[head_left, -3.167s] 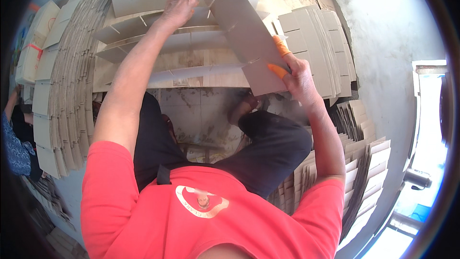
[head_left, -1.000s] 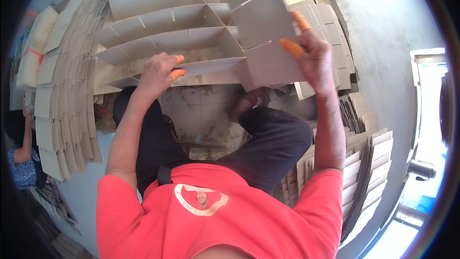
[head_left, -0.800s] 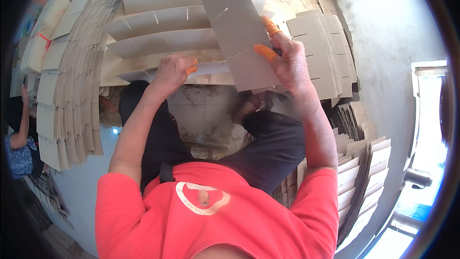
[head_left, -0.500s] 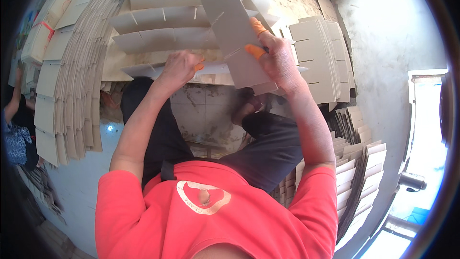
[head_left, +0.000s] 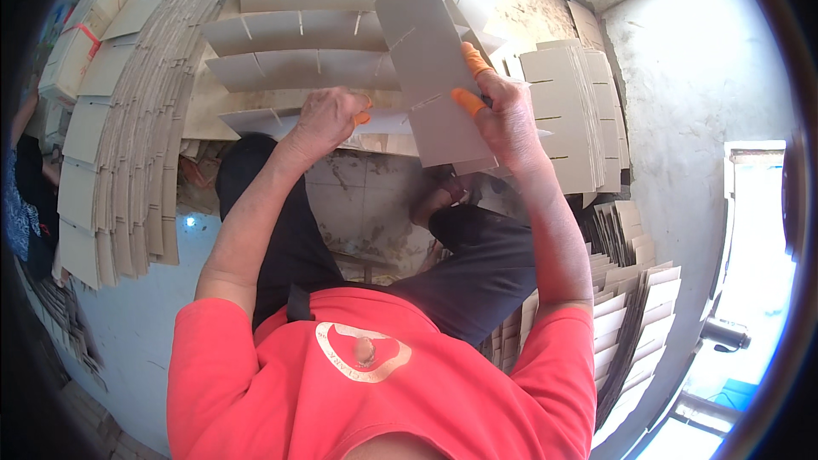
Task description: The person sits on the floor and repeatedly assembles flat cardboard sheets into multi-compartment dividers by folding along pre-scored lines. The person stacks the completed dividers on the table.
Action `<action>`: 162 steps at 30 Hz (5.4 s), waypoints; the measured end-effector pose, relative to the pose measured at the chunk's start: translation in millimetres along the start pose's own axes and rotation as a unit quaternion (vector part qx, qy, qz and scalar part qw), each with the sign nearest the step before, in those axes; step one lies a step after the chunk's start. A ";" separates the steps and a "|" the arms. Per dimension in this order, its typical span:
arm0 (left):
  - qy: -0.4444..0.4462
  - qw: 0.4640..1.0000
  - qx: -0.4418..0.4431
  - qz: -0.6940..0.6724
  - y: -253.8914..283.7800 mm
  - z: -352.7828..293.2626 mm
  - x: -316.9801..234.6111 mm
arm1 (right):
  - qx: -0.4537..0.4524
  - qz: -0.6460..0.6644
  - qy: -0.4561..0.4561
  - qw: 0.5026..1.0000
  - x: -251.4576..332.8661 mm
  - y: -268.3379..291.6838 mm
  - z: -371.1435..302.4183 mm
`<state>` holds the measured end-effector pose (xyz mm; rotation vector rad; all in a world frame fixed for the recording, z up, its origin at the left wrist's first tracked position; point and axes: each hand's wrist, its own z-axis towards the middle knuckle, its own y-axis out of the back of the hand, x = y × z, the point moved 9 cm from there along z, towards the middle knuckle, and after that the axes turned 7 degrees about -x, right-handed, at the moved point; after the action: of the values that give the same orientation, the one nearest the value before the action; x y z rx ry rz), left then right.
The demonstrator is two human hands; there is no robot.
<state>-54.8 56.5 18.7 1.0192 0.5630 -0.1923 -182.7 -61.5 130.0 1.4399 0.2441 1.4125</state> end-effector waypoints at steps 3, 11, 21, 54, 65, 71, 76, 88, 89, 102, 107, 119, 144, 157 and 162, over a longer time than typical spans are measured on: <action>-0.001 1.000 0.009 0.010 2.4 3.0 -2.6 | -0.040 0.049 0.040 0.997 0.8 4.9 0.1; -0.008 1.000 0.015 0.004 -3.0 1.0 1.8 | 0.022 0.016 0.049 0.998 -9.0 -16.2 -2.3; -0.002 1.000 0.015 0.007 -7.2 10.5 7.3 | 0.145 -0.061 -0.031 0.987 -22.7 -63.1 12.8; -0.046 0.997 -0.042 0.051 33.2 9.5 -17.4 | -0.217 -0.395 -0.310 0.837 -331.7 175.2 -151.9; -0.021 0.996 -0.065 0.051 59.6 -9.5 4.0 | -0.383 -0.220 -0.058 0.895 -151.0 178.8 -85.1; 0.007 0.999 -0.039 0.035 59.1 -25.1 29.8 | -0.142 0.014 -0.077 0.987 -27.0 69.7 -18.7; 0.037 0.998 -0.052 0.030 52.9 -31.6 45.5 | -0.086 0.096 0.089 0.988 36.2 -3.9 5.1; 0.001 0.997 -0.080 0.021 55.3 -27.7 42.5 | 0.070 0.035 0.061 0.995 45.1 -82.1 28.7; -0.004 0.996 -0.082 0.019 55.3 -26.9 42.6 | 0.080 0.031 0.069 0.994 45.8 -85.5 29.3; 0.019 0.997 -0.079 0.004 50.8 -16.1 48.6 | 0.285 -0.193 0.075 0.936 42.1 -147.2 33.2; 0.012 0.998 -0.068 -0.004 46.7 -11.5 46.9 | 0.259 -0.227 0.145 0.928 61.8 -147.2 35.2; 0.020 0.999 -0.044 -0.003 47.1 -6.8 40.7 | -0.054 -0.076 -0.054 0.994 -69.4 -29.9 6.5; 0.017 0.998 -0.046 0.044 52.2 -3.8 26.1 | -0.354 -0.363 -0.312 0.803 -258.9 203.0 -142.6; 0.055 0.991 -0.120 0.033 104.8 -42.5 65.0 | -0.111 0.065 0.046 0.991 22.2 21.8 7.3; 0.094 0.985 -0.129 -0.066 99.1 -51.4 90.9 | -0.028 0.118 0.081 0.989 69.5 -42.9 26.5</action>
<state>43.8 161.2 24.6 0.7525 0.8057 -0.1360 -119.9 -5.1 146.4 1.3414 0.1378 1.7192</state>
